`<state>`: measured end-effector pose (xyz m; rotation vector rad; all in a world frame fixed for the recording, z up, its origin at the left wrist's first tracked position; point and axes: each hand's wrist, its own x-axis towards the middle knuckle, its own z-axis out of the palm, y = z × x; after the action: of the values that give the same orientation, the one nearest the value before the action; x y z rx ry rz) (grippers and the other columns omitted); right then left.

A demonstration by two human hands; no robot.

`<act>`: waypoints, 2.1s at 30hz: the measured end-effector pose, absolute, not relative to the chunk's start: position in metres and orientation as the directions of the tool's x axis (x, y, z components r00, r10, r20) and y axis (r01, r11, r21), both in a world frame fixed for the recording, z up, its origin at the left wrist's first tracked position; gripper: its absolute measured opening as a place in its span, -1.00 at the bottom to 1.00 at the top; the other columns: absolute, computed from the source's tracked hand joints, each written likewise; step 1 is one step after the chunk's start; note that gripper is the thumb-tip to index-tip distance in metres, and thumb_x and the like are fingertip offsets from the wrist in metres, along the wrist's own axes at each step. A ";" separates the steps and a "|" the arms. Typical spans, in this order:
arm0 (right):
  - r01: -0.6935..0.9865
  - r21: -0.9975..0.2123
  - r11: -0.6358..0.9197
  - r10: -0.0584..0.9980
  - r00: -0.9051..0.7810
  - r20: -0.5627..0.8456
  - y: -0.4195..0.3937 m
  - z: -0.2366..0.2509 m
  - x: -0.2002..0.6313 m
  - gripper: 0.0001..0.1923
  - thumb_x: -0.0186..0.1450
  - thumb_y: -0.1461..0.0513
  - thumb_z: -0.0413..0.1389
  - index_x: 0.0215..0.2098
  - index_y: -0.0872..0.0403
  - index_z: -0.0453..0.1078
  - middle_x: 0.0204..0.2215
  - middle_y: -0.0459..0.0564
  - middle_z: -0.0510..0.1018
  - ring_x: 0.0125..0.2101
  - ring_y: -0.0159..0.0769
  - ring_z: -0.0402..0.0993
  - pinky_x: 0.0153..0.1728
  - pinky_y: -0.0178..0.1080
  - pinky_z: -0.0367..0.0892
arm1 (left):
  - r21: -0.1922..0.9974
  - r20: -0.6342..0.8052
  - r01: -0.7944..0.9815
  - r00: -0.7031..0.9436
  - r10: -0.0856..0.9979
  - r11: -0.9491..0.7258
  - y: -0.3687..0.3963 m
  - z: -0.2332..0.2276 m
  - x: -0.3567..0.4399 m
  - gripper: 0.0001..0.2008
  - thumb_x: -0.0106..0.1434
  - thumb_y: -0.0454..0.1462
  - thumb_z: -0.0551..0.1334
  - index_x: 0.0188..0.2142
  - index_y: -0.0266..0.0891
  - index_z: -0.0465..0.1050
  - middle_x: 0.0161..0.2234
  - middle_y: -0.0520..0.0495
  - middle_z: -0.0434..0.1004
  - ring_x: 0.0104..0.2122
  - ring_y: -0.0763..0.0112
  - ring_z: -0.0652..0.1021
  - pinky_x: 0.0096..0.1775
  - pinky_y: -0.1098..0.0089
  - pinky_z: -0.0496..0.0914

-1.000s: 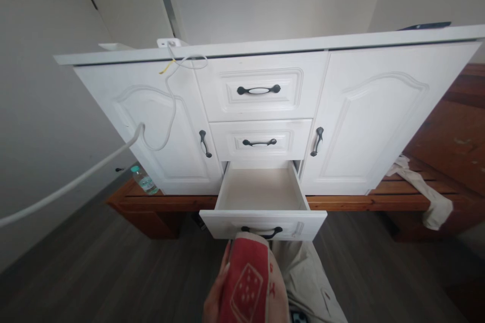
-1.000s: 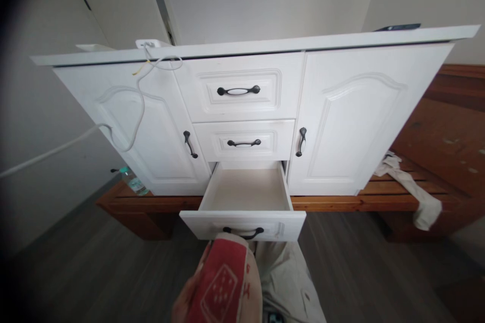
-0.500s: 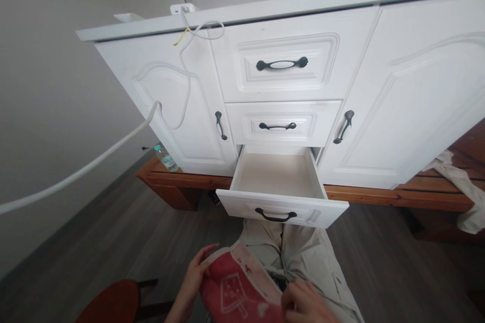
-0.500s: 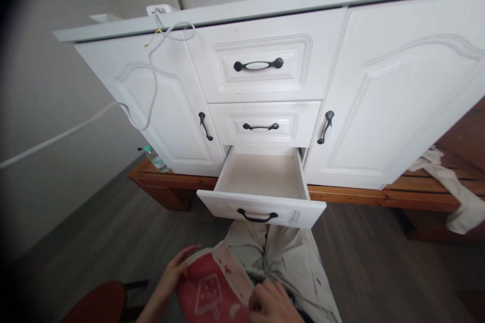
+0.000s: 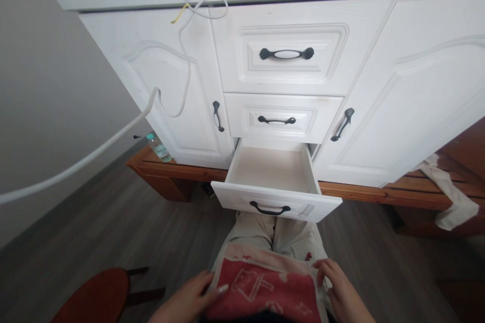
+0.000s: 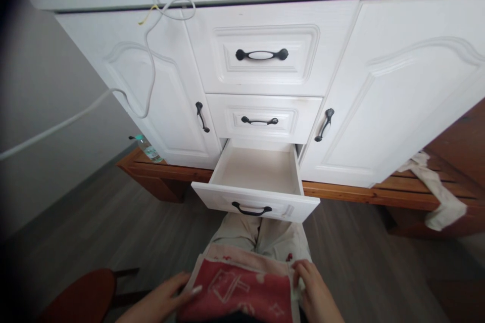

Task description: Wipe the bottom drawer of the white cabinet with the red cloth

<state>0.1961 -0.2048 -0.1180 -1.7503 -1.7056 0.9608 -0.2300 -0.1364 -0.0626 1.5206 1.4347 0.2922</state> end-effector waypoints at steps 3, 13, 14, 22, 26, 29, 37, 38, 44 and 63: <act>0.613 -0.768 -0.186 0.977 0.036 -0.208 -0.196 -0.108 0.181 -0.69 0.29 0.19 -0.07 -0.09 0.02 0.43 -0.11 0.14 0.61 -0.08 -0.06 0.55 0.03 -0.05 0.38 | 0.669 -0.392 0.734 0.215 0.894 0.117 -0.118 -0.079 -0.222 -0.53 0.31 0.13 0.13 -0.32 -0.18 0.58 -0.19 -0.19 0.60 -0.09 0.00 0.56 0.04 0.13 0.36; 0.699 -0.682 -0.215 0.953 -0.004 -0.303 -0.195 -0.096 0.165 -0.58 0.31 -0.12 0.08 -0.34 0.06 0.36 -0.12 0.24 0.52 -0.04 0.06 0.46 0.03 0.00 0.32 | 0.839 -0.280 0.535 0.264 0.923 0.101 -0.107 -0.062 -0.217 -0.55 0.32 0.15 0.20 -0.33 -0.17 0.53 -0.28 -0.05 0.53 -0.21 0.16 0.56 -0.11 0.28 0.39; 0.693 -0.688 -0.215 0.954 -0.001 -0.300 -0.195 -0.096 0.166 -0.60 0.30 -0.10 0.10 -0.34 0.06 0.35 -0.12 0.23 0.51 -0.04 0.05 0.45 0.03 0.00 0.32 | 0.866 -0.286 0.485 0.281 0.916 0.122 -0.107 -0.056 -0.215 -0.56 0.34 0.15 0.19 -0.30 -0.16 0.52 -0.28 -0.04 0.56 -0.21 0.17 0.56 -0.12 0.29 0.40; 0.636 -0.710 -0.304 0.918 -0.005 -0.397 -0.193 -0.101 0.169 -0.76 0.15 0.15 0.21 -0.27 0.04 0.30 -0.19 0.07 0.55 -0.15 -0.09 0.45 -0.10 -0.11 0.32 | 0.813 -0.356 0.566 0.295 0.887 0.138 -0.094 -0.066 -0.201 -0.70 0.40 0.00 0.13 -0.11 -0.12 0.44 -0.26 -0.04 0.71 -0.20 0.16 0.66 -0.14 0.33 0.37; 0.630 -0.738 -0.242 0.938 -0.043 -0.344 -0.190 -0.099 0.169 -0.79 0.16 0.13 0.20 -0.35 0.03 0.28 -0.21 0.07 0.53 -0.14 -0.08 0.43 -0.08 -0.09 0.31 | 0.735 -0.415 0.660 0.259 0.872 0.154 -0.092 -0.086 -0.203 -0.59 0.33 -0.03 0.15 0.07 -0.15 0.44 -0.26 -0.07 0.70 -0.25 0.15 0.66 -0.22 0.33 0.36; 0.624 -0.745 -0.237 0.944 -0.032 -0.327 -0.185 -0.090 0.166 -0.76 0.17 0.11 0.20 -0.35 0.01 0.24 -0.23 0.05 0.51 -0.17 -0.11 0.41 -0.10 -0.11 0.29 | 0.782 -0.373 0.605 0.267 0.888 0.146 -0.090 -0.089 -0.199 -0.60 0.30 0.03 0.19 -0.04 -0.18 0.50 -0.22 -0.11 0.67 -0.21 0.13 0.64 -0.15 0.30 0.40; 0.598 -0.747 -0.290 0.905 -0.083 -0.417 -0.178 -0.083 0.168 -0.56 0.36 -0.11 -0.04 -0.06 0.03 0.30 -0.27 0.03 0.55 -0.19 -0.05 0.49 -0.10 -0.08 0.32 | 0.904 -0.211 0.409 0.169 0.963 0.126 -0.085 -0.076 -0.186 -0.67 0.21 0.05 0.31 -0.32 -0.15 0.49 -0.35 -0.01 0.60 -0.30 0.21 0.58 -0.20 0.30 0.41; 0.600 -0.751 -0.277 0.914 -0.077 -0.399 -0.177 -0.083 0.170 -0.58 0.35 -0.09 -0.02 -0.09 0.03 0.34 -0.22 0.07 0.56 -0.13 -0.04 0.50 -0.05 -0.06 0.32 | 0.915 -0.199 0.383 0.146 0.969 0.131 -0.085 -0.074 -0.187 -0.66 0.20 0.06 0.33 -0.32 -0.15 0.49 -0.36 -0.01 0.60 -0.30 0.22 0.58 -0.21 0.31 0.41; 0.509 -0.832 -0.221 0.966 -0.005 -0.259 -0.169 -0.082 0.178 -0.68 0.35 -0.05 0.01 -0.27 0.00 0.37 -0.30 0.00 0.54 -0.22 -0.13 0.47 -0.13 -0.14 0.35 | 0.934 -0.193 0.313 0.046 0.980 0.170 -0.078 -0.085 -0.196 -0.64 0.18 0.07 0.34 -0.27 -0.14 0.45 -0.28 -0.04 0.65 -0.21 0.17 0.63 -0.10 0.27 0.46; 0.608 -0.752 -0.255 0.948 0.002 -0.319 -0.173 -0.119 0.185 -0.63 0.37 -0.10 -0.10 -0.32 -0.01 0.23 -0.27 0.09 0.52 -0.21 -0.07 0.44 -0.09 -0.04 0.31 | 0.908 -0.252 0.387 0.192 0.949 0.163 -0.065 -0.125 -0.197 -0.65 0.20 0.07 0.29 -0.37 -0.16 0.44 0.01 -0.24 0.61 0.05 0.00 0.58 0.10 0.13 0.42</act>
<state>0.1849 -0.1727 -0.1195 -1.8858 -1.5998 1.1445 -0.1973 -0.0650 -0.1249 1.4096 1.3791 0.6715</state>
